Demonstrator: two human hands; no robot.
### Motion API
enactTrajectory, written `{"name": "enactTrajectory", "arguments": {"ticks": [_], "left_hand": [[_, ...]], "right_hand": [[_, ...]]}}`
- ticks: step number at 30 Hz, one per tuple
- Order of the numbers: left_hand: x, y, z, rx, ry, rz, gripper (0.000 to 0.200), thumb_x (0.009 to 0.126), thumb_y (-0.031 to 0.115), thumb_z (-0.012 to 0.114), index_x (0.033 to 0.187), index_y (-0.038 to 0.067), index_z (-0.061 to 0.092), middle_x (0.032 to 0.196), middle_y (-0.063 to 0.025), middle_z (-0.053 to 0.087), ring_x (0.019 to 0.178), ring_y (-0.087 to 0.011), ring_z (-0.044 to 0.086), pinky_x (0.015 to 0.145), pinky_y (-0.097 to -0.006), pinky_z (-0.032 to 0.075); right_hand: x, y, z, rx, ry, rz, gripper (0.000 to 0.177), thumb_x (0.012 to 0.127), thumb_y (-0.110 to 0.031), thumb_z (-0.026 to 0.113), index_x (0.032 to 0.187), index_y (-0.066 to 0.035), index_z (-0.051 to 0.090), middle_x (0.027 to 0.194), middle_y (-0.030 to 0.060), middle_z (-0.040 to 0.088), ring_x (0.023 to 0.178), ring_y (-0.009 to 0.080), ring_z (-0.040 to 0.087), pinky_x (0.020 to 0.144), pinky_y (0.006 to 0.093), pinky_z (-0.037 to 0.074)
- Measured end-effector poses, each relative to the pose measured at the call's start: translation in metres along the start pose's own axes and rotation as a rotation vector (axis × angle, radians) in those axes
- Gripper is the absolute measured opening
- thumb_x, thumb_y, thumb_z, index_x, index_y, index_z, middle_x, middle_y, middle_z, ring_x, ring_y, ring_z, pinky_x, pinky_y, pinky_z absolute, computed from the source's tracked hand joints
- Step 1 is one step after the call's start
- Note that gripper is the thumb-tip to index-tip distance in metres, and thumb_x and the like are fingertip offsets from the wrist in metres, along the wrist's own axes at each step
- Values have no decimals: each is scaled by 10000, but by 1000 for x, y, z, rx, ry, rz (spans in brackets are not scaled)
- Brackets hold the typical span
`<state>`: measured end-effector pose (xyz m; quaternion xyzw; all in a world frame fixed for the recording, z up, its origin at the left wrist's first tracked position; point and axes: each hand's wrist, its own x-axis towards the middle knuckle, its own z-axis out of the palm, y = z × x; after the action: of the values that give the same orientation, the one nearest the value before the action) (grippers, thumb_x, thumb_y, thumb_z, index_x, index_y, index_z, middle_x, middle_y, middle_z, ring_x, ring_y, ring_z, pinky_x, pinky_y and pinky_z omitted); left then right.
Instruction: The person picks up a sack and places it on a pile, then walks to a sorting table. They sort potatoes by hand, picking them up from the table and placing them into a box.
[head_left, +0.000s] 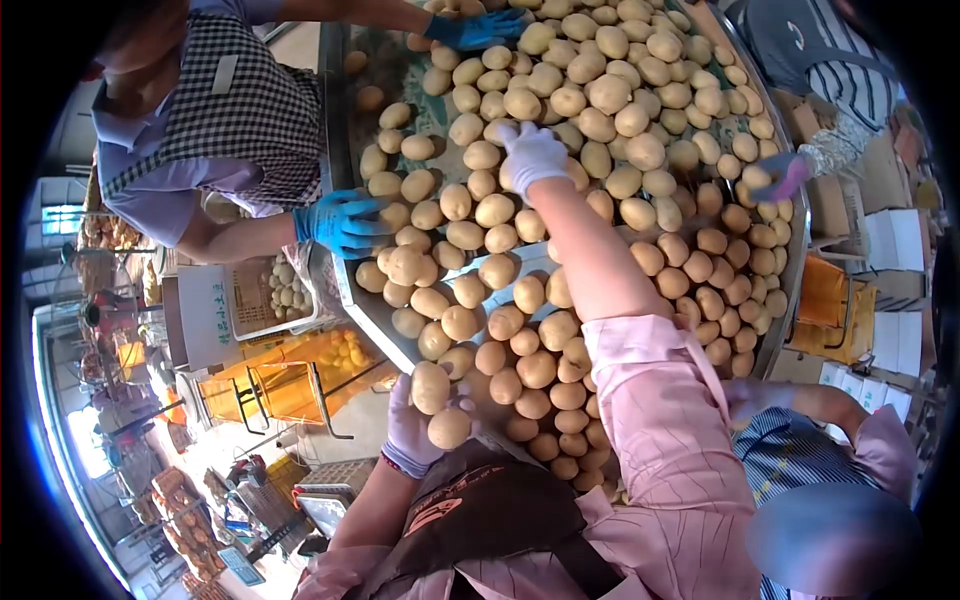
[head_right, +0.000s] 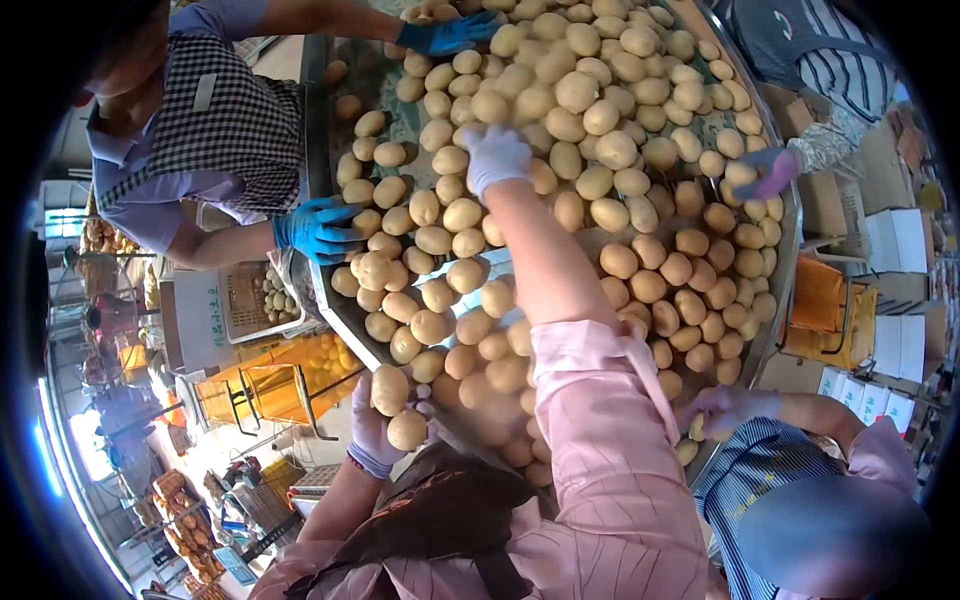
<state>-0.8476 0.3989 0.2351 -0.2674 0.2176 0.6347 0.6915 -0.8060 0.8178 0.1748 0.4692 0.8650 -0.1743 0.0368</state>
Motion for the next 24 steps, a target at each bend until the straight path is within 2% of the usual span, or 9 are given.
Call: {"name": "enactTrajectory", "arguments": {"ticks": [2,10,11,14,16,18,21,23,24], "left_hand": [[-8,-3,-2,1,25,8,741,975,694,545,1440,118,565,1258,-224,665,1051,-409,667,879,-660,551],[-26,15,-42,12,123,93,728,956,703,581,1425,146,581,1262,-196,664,933,-309,669,819,-548,591],[-28,17,-48,37,127,94,691,950,692,596,1424,190,596,1294,-163,650,941,-285,650,830,-522,586],[-37,18,-50,-138,-19,121,671,935,705,597,1404,226,625,1405,-132,616,1057,-296,646,860,-513,579],[-38,20,-34,-245,-67,104,668,916,745,580,1363,256,666,1598,-114,492,1350,-355,549,918,-495,583],[-29,24,-16,-141,-53,91,690,913,749,580,1378,245,650,1612,-127,465,1426,-394,473,904,-498,596],[-10,34,-48,-70,-40,11,776,886,767,598,1416,201,609,1629,-125,416,1491,-452,355,867,-504,590],[-9,32,-61,-148,-105,-110,805,873,776,607,1432,197,587,1625,-140,400,1492,-453,330,854,-520,585],[-12,27,-47,-266,-154,-208,802,875,773,607,1432,196,582,1621,-147,402,1493,-452,324,853,-529,587]], "right_hand": [[-7,3,-32,-27,-171,29,470,1008,-148,559,1469,-222,503,1496,195,490,1308,434,597,1018,516,550],[-1,35,14,-306,-125,20,472,975,-293,686,1418,-162,591,1516,153,510,1292,365,632,973,562,564],[-4,30,16,-327,-145,103,498,950,-352,712,1381,-132,594,1478,156,545,1271,360,644,966,516,572],[-61,22,-7,188,82,169,560,927,-422,729,1355,-94,581,1381,187,623,1229,381,663,975,480,567],[-114,2,-5,601,9,131,629,921,-503,722,1343,-65,562,1281,225,677,1178,411,671,986,476,554],[-181,-21,37,1002,-152,-64,622,958,-561,674,1320,-65,575,1247,255,687,1165,435,663,985,504,543],[-232,-53,36,623,-249,-280,590,993,-546,653,1350,-80,594,1177,191,695,1070,378,696,920,481,563],[-228,-54,49,429,52,-130,543,1003,-523,647,1367,-123,600,1177,170,687,1065,368,693,919,487,561],[-211,-48,48,182,38,-123,506,993,-466,669,1399,-179,577,1170,156,677,1056,356,690,901,503,567]]}}
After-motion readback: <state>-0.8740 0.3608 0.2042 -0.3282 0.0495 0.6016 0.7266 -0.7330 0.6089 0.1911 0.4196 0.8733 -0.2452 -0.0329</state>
